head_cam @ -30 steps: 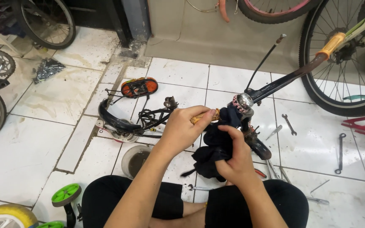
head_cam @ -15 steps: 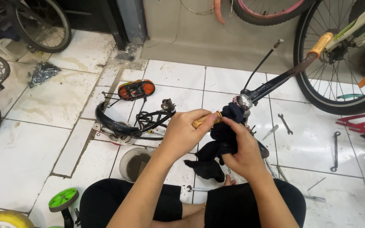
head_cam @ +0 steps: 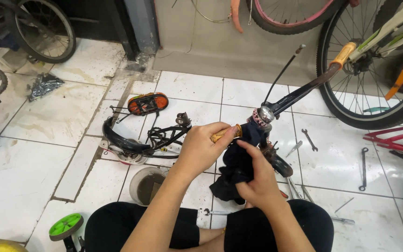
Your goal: The person sits on the floor and wipes the handlebars and a bicycle fender with a black cloth. They clean the handlebar grips and the bell area, then move on to wipe the fender thoroughly.
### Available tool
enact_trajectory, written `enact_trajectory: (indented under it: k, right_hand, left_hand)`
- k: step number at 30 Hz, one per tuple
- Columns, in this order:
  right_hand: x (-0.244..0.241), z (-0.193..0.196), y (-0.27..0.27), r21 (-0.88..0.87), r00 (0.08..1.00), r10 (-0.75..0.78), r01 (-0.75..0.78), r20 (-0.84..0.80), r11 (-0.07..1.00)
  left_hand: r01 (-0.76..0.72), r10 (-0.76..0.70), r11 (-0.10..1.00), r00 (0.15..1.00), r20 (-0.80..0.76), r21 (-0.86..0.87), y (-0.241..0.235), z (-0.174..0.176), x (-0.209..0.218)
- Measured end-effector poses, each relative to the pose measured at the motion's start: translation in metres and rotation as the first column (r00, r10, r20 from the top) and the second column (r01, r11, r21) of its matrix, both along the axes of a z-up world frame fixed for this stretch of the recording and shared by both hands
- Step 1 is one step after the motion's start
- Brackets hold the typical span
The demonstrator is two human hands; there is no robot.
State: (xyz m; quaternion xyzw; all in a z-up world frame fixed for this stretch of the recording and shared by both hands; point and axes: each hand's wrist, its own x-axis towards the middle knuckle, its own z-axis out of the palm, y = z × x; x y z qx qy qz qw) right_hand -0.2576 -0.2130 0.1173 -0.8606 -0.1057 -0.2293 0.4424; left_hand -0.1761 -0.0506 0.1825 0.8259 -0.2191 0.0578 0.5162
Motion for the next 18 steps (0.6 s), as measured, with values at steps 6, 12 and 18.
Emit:
enact_trajectory:
  k: [6,12,18]
  right_hand:
    - [0.011,-0.02,-0.021,-0.018,0.987,-0.032,0.035,0.156,0.999]
    - [0.009,-0.028,-0.024,-0.008,0.994,-0.019,0.02,0.111,1.0]
    - [0.015,0.007,-0.002,0.051,0.991,-0.033,0.026,0.131,0.998]
  left_hand:
    - [0.055,-0.055,0.998,0.997,-0.05,-0.014,0.003,-0.007,-0.001]
    - [0.05,-0.049,0.998,0.998,-0.047,0.024,0.006,-0.005,-0.007]
    - [0.051,-0.051,0.999,0.998,-0.04,-0.004,0.005,-0.003,-0.008]
